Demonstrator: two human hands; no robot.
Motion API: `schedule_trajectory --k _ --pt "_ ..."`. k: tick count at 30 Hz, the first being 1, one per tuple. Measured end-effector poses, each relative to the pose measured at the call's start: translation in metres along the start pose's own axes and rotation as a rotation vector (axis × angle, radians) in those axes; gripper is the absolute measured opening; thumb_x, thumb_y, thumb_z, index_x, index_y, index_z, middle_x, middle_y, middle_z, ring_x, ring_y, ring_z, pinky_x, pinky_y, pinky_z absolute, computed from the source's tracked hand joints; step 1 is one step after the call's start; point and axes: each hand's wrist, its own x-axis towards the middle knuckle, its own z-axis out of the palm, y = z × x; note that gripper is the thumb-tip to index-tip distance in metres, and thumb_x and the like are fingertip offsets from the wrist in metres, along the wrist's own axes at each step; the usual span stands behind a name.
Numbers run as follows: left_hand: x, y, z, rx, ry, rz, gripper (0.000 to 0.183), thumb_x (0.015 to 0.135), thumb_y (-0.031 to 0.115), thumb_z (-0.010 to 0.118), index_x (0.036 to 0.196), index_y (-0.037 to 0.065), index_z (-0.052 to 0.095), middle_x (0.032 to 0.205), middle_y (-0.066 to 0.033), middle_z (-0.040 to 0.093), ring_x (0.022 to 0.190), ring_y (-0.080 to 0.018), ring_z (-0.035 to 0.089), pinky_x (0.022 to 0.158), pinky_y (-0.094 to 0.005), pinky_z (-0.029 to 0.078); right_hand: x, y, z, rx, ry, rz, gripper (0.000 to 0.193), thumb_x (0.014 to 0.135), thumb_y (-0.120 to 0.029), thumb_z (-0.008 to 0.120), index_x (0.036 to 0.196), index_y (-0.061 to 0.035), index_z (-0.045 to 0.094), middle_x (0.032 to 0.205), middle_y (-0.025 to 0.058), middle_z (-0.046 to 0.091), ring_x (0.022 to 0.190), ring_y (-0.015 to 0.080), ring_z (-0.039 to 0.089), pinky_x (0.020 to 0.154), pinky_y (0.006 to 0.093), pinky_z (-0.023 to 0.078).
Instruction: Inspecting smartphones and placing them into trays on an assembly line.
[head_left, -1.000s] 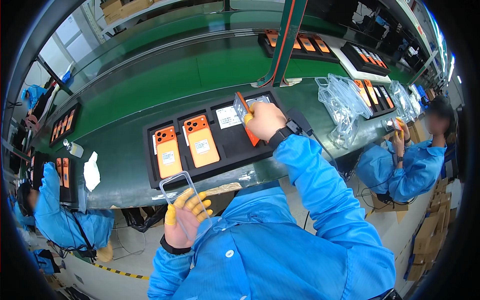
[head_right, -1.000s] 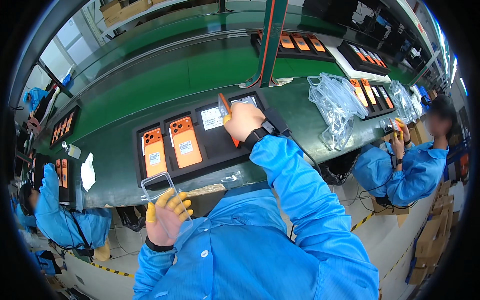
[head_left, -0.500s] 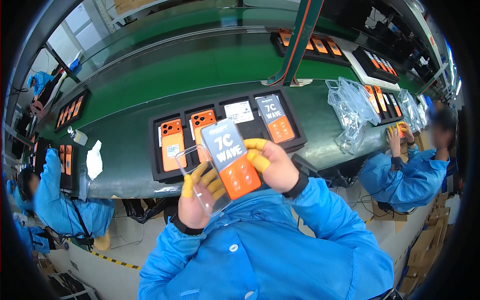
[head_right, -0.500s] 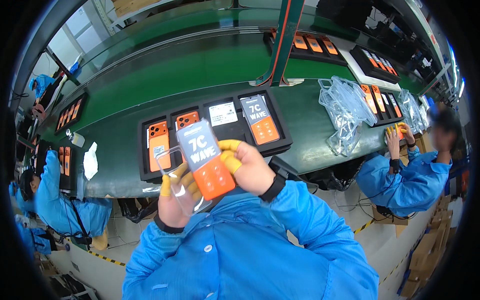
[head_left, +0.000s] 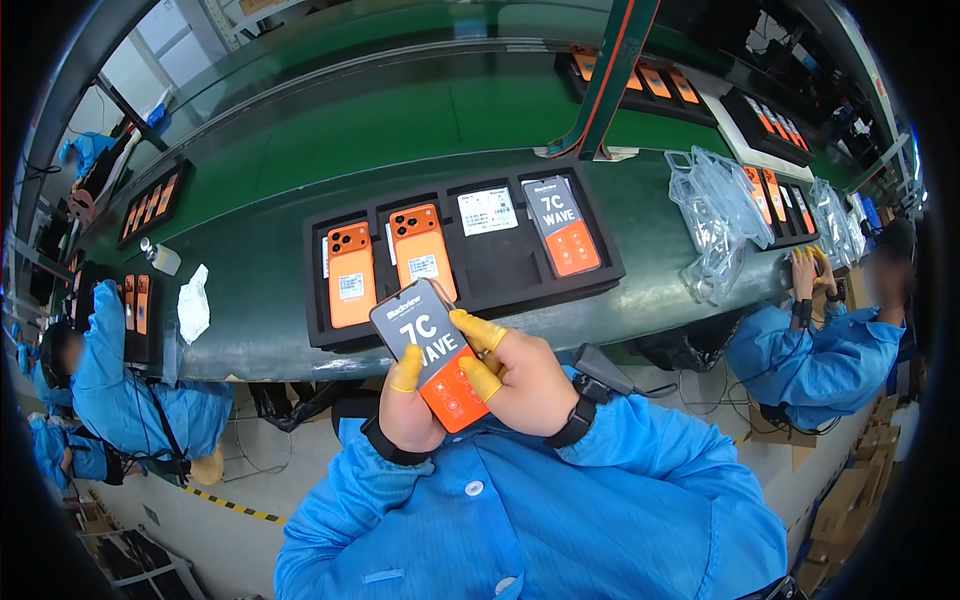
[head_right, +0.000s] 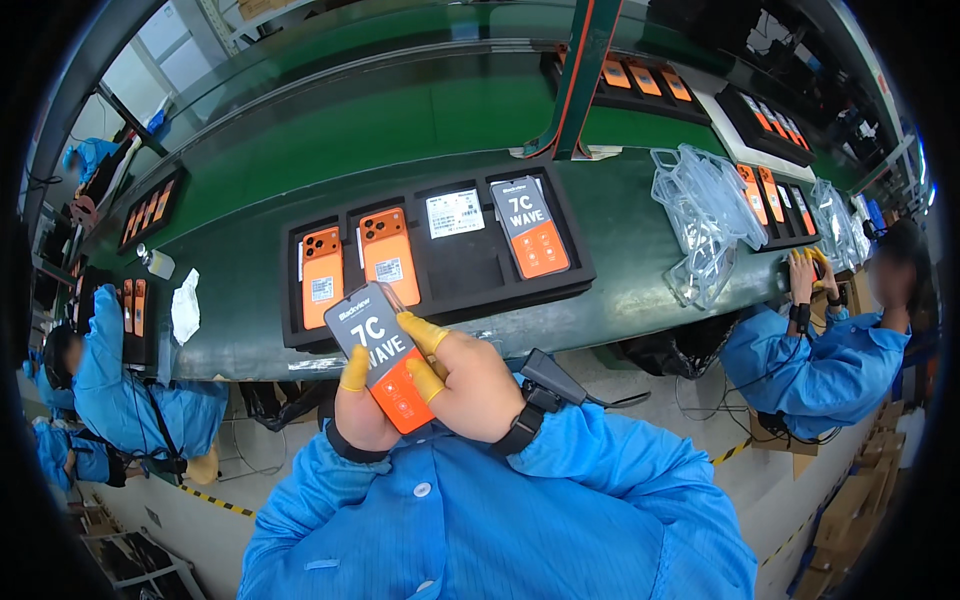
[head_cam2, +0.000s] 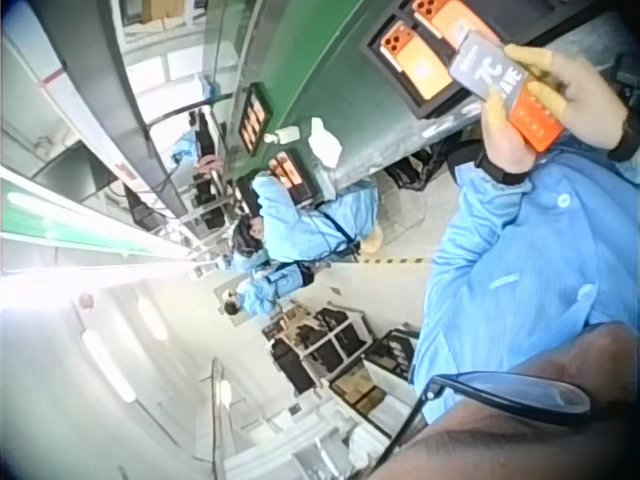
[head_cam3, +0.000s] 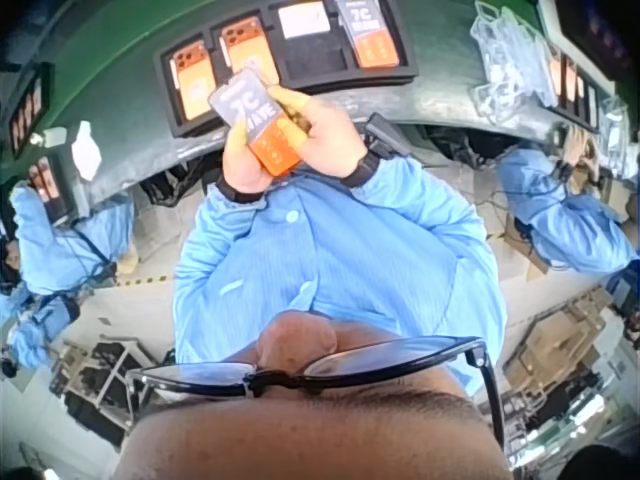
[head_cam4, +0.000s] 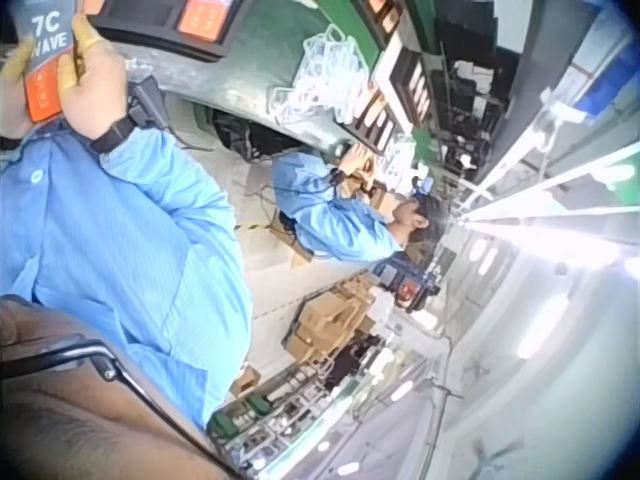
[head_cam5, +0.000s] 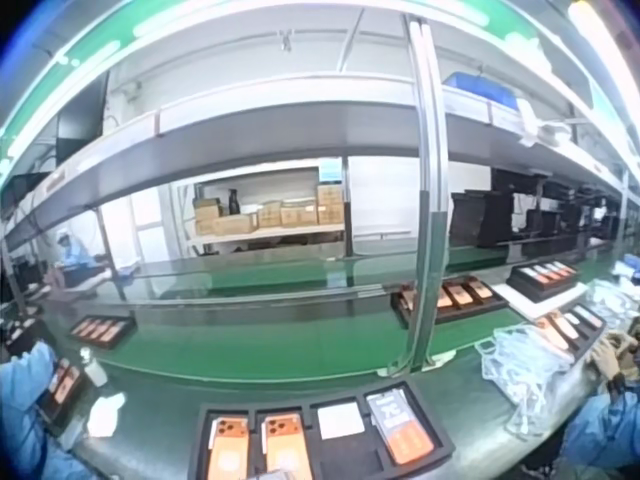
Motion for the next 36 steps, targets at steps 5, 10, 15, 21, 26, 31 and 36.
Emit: schedule_trajectory --k 5,10,15,21,26,31,36 --pt "-0.003 -0.001 0.004 -0.081 0.032 -0.013 0.044 0.103 0.031 0.049 0.138 0.004 0.045 0.13 -0.0126 0.058 0.118 -0.0261 0.059 0.101 -0.0421 0.048 0.002 -0.026 -0.012 -0.851 -0.04 -0.267 0.048 0.084 -0.024 0.07 0.127 -0.0048 0.062 0.083 0.016 0.068 0.068 0.0298 0.067 0.06 0.039 0.054" --pt "-0.008 -0.001 0.005 -0.066 -0.008 -0.021 0.041 0.103 0.025 0.048 0.139 0.004 0.045 0.131 -0.0123 0.058 0.119 -0.026 0.059 0.102 -0.0422 0.048 0.003 -0.043 -0.018 -0.97 -0.082 -0.288 0.042 0.084 -0.026 0.071 0.121 -0.0051 0.066 0.072 0.0109 0.067 0.061 0.0277 0.066 0.054 0.0389 0.052" --pt "-0.013 0.004 0.015 -0.04 -0.038 -0.033 0.046 0.1 0.027 0.053 0.138 0.002 0.045 0.133 -0.0145 0.056 0.12 -0.0281 0.058 0.104 -0.0447 0.047 0.005 -0.034 -0.022 -0.675 0.068 -0.393 0.032 0.08 -0.015 0.077 0.109 -0.0049 0.069 0.063 0.007 0.063 0.055 0.0225 0.063 0.05 0.0325 0.048" --pt "-0.016 0.008 0.02 0.019 -0.103 -0.065 0.049 0.097 0.021 0.057 0.139 0.001 0.044 0.132 -0.0154 0.056 0.12 -0.0282 0.058 0.103 -0.0438 0.047 0.006 -0.021 -0.025 -0.223 0.175 -0.227 0.033 0.081 -0.012 0.078 0.109 -0.0014 0.066 0.07 0.0073 0.064 0.056 0.0141 0.061 0.054 0.0272 0.05" --pt "-0.018 0.008 0.016 0.1 -0.207 -0.18 0.052 0.094 0.021 0.061 0.139 0.001 0.044 0.125 -0.0151 0.059 0.113 -0.027 0.062 0.096 -0.0411 0.053 0.021 -0.012 -0.037 0.365 -0.143 0.224 0.034 0.093 -0.014 0.069 0.12 0.0037 0.06 0.093 0.0063 0.068 0.073 0.0084 0.062 0.064 0.0244 0.051" --pt "-0.023 0.006 0.021 0.164 -0.126 -0.181 0.056 0.092 0.036 0.062 0.133 0.0 0.047 0.118 -0.0177 0.061 0.105 -0.0279 0.065 0.091 -0.0423 0.055 0.017 -0.011 -0.04 0.319 -0.2 0.258 0.03 0.097 -0.013 0.064 0.121 0.0036 0.058 0.094 0.005 0.067 0.077 0.0088 0.063 0.066 0.0244 0.051" --pt "-0.03 0.001 0.004 0.139 -0.165 -0.223 0.062 0.094 0.047 0.056 0.132 0.0 0.047 0.116 -0.0179 0.062 0.103 -0.0268 0.066 0.089 -0.0402 0.056 0.011 -0.003 -0.037 0.437 -0.142 0.25 0.024 0.097 -0.013 0.063 0.118 0.0002 0.059 0.09 0.0034 0.067 0.074 0.0064 0.061 0.063 0.0221 0.049"
